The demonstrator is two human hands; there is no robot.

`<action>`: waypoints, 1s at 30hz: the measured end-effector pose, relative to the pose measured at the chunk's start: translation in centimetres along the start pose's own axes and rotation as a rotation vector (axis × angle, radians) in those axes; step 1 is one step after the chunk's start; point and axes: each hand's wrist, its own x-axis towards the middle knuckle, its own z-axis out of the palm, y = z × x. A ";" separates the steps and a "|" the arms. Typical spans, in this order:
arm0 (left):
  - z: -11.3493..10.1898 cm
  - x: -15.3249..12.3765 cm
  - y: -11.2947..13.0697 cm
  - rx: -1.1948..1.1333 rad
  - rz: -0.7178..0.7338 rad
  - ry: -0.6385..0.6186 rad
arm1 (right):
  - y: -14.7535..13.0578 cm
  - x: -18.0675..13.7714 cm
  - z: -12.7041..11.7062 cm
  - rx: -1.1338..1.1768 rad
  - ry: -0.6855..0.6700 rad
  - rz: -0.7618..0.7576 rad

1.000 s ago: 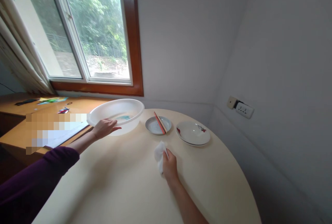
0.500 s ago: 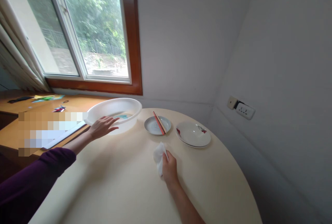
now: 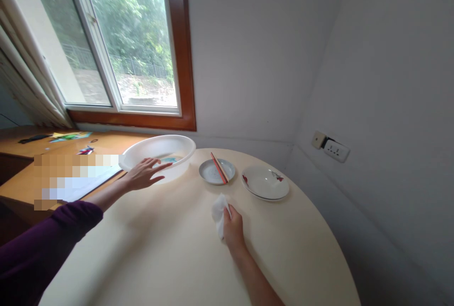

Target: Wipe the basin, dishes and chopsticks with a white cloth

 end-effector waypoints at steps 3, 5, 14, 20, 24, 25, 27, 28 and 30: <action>-0.3 -0.1 0.2 0.038 0.010 -0.004 | 0.0 0.0 0.0 -0.009 -0.002 -0.005; -0.5 -0.2 0.4 0.053 0.022 0.023 | -0.1 -0.1 0.0 -0.014 -0.008 -0.015; -2.7 0.0 4.4 -0.174 0.004 0.273 | 0.2 -0.1 0.1 -0.024 -0.026 -0.024; -2.6 0.2 12.1 -1.181 -0.634 0.501 | -0.2 -0.4 0.0 -0.040 -0.018 -0.027; -1.8 0.7 15.8 -1.954 -0.824 0.335 | -0.6 -0.6 0.0 -0.050 -0.011 -0.027; -1.5 0.8 16.4 -2.042 -0.830 0.307 | -0.7 -0.6 0.0 -0.052 -0.009 -0.027; -0.9 1.0 17.3 -2.160 -0.825 0.261 | -0.8 -0.6 0.0 -0.057 -0.006 -0.027; -0.5 1.1 17.6 -2.219 -0.828 0.238 | -0.8 -0.6 0.0 -0.058 -0.005 -0.027; 0.2 1.2 17.9 -2.335 -0.853 0.190 | -0.8 -0.6 0.0 -0.061 -0.003 -0.026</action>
